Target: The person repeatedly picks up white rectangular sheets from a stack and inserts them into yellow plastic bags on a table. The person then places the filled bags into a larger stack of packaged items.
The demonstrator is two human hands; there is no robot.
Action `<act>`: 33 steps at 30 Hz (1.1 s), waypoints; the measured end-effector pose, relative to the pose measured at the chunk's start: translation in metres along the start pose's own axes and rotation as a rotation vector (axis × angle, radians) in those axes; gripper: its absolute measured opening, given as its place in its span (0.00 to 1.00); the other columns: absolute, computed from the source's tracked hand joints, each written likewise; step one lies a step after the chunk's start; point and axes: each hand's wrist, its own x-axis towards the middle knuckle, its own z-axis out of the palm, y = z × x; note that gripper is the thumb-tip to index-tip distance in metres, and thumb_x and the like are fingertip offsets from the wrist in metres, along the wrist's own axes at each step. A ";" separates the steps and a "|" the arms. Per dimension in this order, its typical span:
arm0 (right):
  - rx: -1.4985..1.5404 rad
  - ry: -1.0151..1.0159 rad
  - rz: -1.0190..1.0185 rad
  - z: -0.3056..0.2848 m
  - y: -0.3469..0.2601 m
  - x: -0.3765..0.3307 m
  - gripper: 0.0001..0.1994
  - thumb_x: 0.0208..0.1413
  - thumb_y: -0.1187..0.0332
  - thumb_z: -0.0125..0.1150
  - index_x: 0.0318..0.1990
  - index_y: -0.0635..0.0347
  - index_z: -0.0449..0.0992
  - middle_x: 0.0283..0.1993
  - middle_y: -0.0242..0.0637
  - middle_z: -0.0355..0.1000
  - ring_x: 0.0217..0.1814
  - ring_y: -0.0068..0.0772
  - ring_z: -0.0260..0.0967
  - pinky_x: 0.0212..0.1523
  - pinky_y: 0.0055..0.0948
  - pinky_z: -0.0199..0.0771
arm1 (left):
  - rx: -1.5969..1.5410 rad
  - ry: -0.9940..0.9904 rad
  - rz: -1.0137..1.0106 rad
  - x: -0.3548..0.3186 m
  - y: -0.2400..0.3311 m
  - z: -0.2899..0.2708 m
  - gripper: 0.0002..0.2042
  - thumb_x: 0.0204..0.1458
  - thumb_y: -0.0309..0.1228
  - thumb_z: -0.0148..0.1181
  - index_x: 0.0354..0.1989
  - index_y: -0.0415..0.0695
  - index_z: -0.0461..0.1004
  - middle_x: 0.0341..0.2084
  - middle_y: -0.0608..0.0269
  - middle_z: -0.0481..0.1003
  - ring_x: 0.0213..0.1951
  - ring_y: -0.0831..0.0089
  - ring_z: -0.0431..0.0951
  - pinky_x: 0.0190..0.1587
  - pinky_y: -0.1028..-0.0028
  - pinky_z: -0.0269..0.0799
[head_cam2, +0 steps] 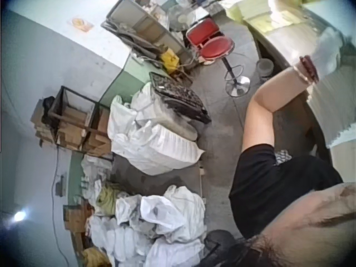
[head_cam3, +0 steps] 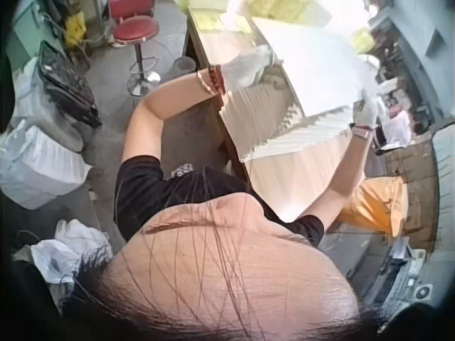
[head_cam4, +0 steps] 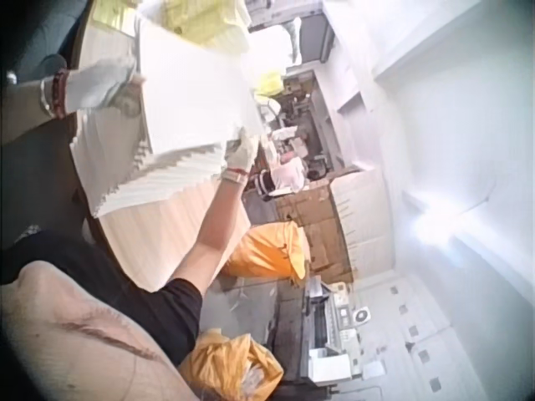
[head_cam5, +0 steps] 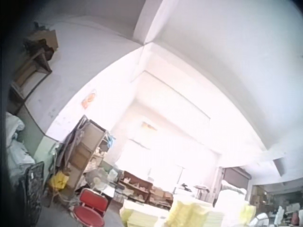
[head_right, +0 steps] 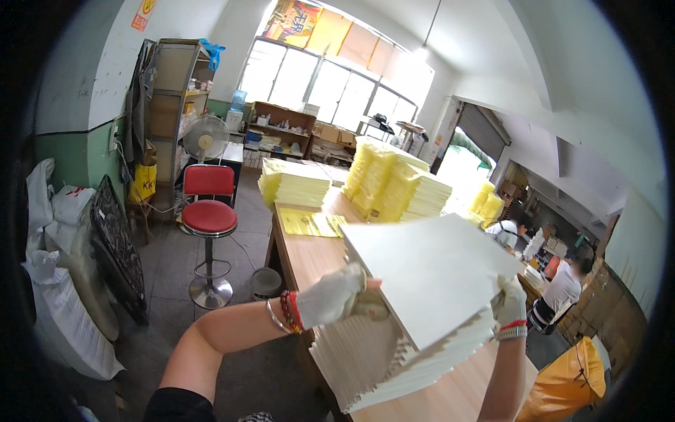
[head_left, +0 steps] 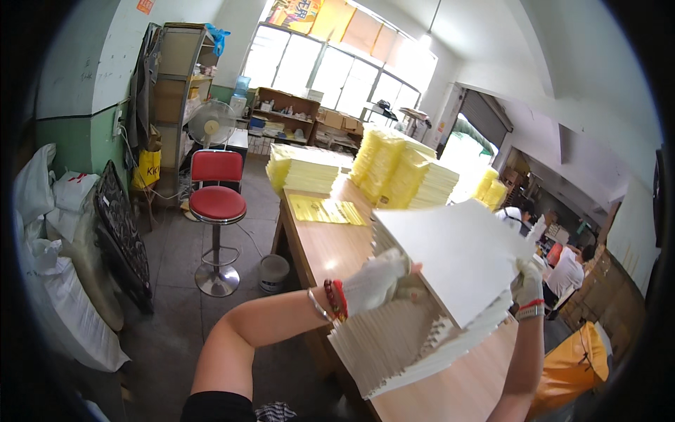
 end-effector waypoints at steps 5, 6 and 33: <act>-0.220 -0.170 0.048 -0.030 0.014 0.002 0.12 0.54 0.74 0.48 0.46 0.64 0.65 0.39 0.38 0.70 0.36 0.28 0.72 0.32 0.24 0.76 | -0.027 -0.185 -0.166 -0.011 0.000 -0.039 0.24 0.58 0.34 0.44 0.61 0.42 0.48 0.52 0.52 0.64 0.43 0.66 0.75 0.43 0.70 0.73; -0.179 -0.146 0.160 -0.027 0.010 0.000 0.12 0.54 0.73 0.49 0.47 0.64 0.65 0.38 0.37 0.70 0.36 0.28 0.72 0.32 0.24 0.76 | 0.098 -0.211 -0.134 -0.018 -0.001 -0.052 0.25 0.58 0.35 0.46 0.61 0.42 0.48 0.51 0.52 0.65 0.44 0.65 0.75 0.44 0.70 0.73; -0.971 0.007 0.346 0.035 0.304 -0.139 0.18 0.59 0.57 0.48 0.51 0.58 0.66 0.37 0.33 0.68 0.35 0.22 0.64 0.33 0.20 0.66 | 0.188 0.153 -0.656 -0.011 -0.327 -0.288 0.14 0.58 0.40 0.43 0.45 0.46 0.69 0.42 0.57 0.73 0.44 0.58 0.73 0.48 0.62 0.68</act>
